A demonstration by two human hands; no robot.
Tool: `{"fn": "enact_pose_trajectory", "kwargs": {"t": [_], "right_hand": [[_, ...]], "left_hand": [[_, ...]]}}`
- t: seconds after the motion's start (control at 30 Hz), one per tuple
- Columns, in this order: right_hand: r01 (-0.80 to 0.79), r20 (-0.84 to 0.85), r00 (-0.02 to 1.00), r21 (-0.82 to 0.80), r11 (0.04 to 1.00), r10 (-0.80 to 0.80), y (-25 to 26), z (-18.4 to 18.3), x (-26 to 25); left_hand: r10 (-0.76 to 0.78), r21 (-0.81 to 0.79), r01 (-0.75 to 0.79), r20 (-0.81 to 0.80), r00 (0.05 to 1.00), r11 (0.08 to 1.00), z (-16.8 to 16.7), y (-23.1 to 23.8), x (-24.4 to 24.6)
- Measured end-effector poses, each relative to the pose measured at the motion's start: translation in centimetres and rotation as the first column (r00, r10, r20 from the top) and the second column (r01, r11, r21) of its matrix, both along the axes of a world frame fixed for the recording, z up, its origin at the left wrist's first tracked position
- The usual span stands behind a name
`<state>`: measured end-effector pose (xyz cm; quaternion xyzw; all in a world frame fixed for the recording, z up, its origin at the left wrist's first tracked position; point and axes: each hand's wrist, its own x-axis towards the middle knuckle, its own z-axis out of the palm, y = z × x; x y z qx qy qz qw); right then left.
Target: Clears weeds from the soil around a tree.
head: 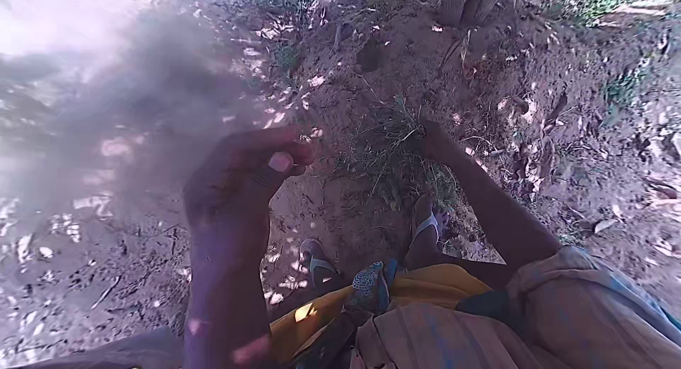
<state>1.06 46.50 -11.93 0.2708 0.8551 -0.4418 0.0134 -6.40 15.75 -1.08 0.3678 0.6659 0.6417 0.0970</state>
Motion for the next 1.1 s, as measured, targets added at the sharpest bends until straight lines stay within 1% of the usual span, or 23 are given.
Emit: {"fn": "enact_pose_trajectory", "kwargs": {"t": [0.07,0.1,0.13,0.17,0.23,0.27,0.3,0.4,0.47,0.53,0.6,0.63,0.67,0.73,0.8,0.83,0.87,0.9,0.93,1.0,1.03,1.1], "right_hand": [[0.029,-0.070,0.997,-0.210,0.977,-0.045,-0.4,0.5,-0.2],[0.034,-0.099,0.993,-0.263,0.964,-0.062,-0.8,0.5,-0.3],[0.033,-0.112,0.992,-0.271,0.962,-0.065,-1.1,0.4,-0.4],[0.035,-0.091,0.994,-0.221,0.975,-0.057,-1.2,0.0,-0.4],[0.063,-0.014,0.998,0.017,0.998,-0.063,-0.7,-1.4,-0.2],[0.083,0.012,0.996,0.092,0.992,-0.084,-0.4,-1.7,0.0],[0.099,0.026,0.994,0.124,0.987,-0.103,-0.1,-1.7,0.4],[0.124,-0.010,0.992,0.106,0.987,-0.124,0.7,-0.1,1.4],[0.098,-0.037,0.995,0.084,0.992,-0.096,0.5,2.4,1.5],[0.016,-0.112,0.994,0.086,0.996,-0.007,-0.4,4.6,1.4],[-0.096,-0.153,0.982,0.099,0.991,0.110,-1.7,6.3,1.1],[-0.137,-0.149,0.977,0.108,0.985,0.153,-2.3,6.5,0.9],[-0.163,-0.128,0.975,0.137,0.977,0.181,-2.9,6.3,0.5],[-0.160,-0.064,0.982,0.228,0.961,0.178,-3.4,4.0,-0.4],[-0.137,0.061,0.991,0.335,0.932,0.123,-3.3,1.1,-0.9],[-0.114,0.095,0.992,0.361,0.925,0.085,-3.1,-0.3,-0.7],[-0.077,0.082,0.995,0.362,0.929,0.051,-2.9,-1.3,-0.4],[-0.033,0.035,0.999,0.333,0.942,0.022,-2.5,-1.7,-0.3],[0.021,-0.057,0.998,0.277,0.961,-0.005,-2.3,-1.2,-0.3],[0.101,-0.265,0.962,0.103,0.990,-0.071,-2.6,1.7,-0.4],[0.116,-0.388,0.917,0.050,0.992,-0.087,-2.9,3.1,-0.3],[0.096,-0.626,0.776,-0.001,0.995,-0.075,-4.0,5.8,-0.3]], "left_hand": [[-0.012,0.012,0.012,-0.044,0.999,1.000,1.0,-0.9,1.2],[-0.006,-0.002,0.006,-0.061,0.998,1.000,1.4,-1.3,2.0],[-0.006,-0.026,0.004,-0.078,0.997,1.000,1.7,-1.6,2.6],[-0.006,-0.055,0.001,-0.085,0.996,0.999,1.8,-1.9,3.3],[0.006,-0.110,-0.014,-0.078,0.997,0.994,1.5,-2.6,4.4],[0.015,-0.136,-0.025,-0.078,0.997,0.990,1.3,-2.9,4.7],[0.032,-0.157,-0.046,-0.088,0.996,0.986,1.0,-3.1,4.7],[0.104,-0.191,-0.146,-0.215,0.971,0.971,0.6,-2.8,3.3],[0.183,-0.132,-0.230,-0.297,0.937,0.964,0.8,-2.3,1.4],[0.282,-0.051,-0.310,-0.295,0.913,0.949,1.2,-1.6,0.1],[0.309,0.010,-0.316,-0.246,0.919,0.949,0.5,-1.8,-0.7],[0.315,0.028,-0.317,-0.214,0.925,0.948,0.0,-2.0,-0.9],[0.325,0.036,-0.324,-0.196,0.925,0.945,-0.4,-2.1,-0.9],[0.345,0.023,-0.347,-0.188,0.920,0.938,-0.9,-2.4,-0.8],[0.342,0.014,-0.344,-0.163,0.925,0.939,-1.5,-2.9,-0.5],[0.343,0.011,-0.346,-0.151,0.927,0.938,-1.7,-3.1,-0.3],[0.346,0.005,-0.349,-0.141,0.928,0.937,-1.8,-3.1,-0.1],[0.344,0.006,-0.346,-0.135,0.929,0.938,-1.8,-3.2,-0.1],[0.342,0.008,-0.344,-0.135,0.930,0.939,-1.7,-3.2,-0.2],[0.328,0.007,-0.330,-0.130,0.936,0.944,-1.8,-3.3,-0.1],[0.319,0.005,-0.321,-0.127,0.939,0.947,-1.9,-3.3,0.1],[0.298,-0.007,-0.302,-0.144,0.944,0.953,-2.0,-3.0,0.2]]}}
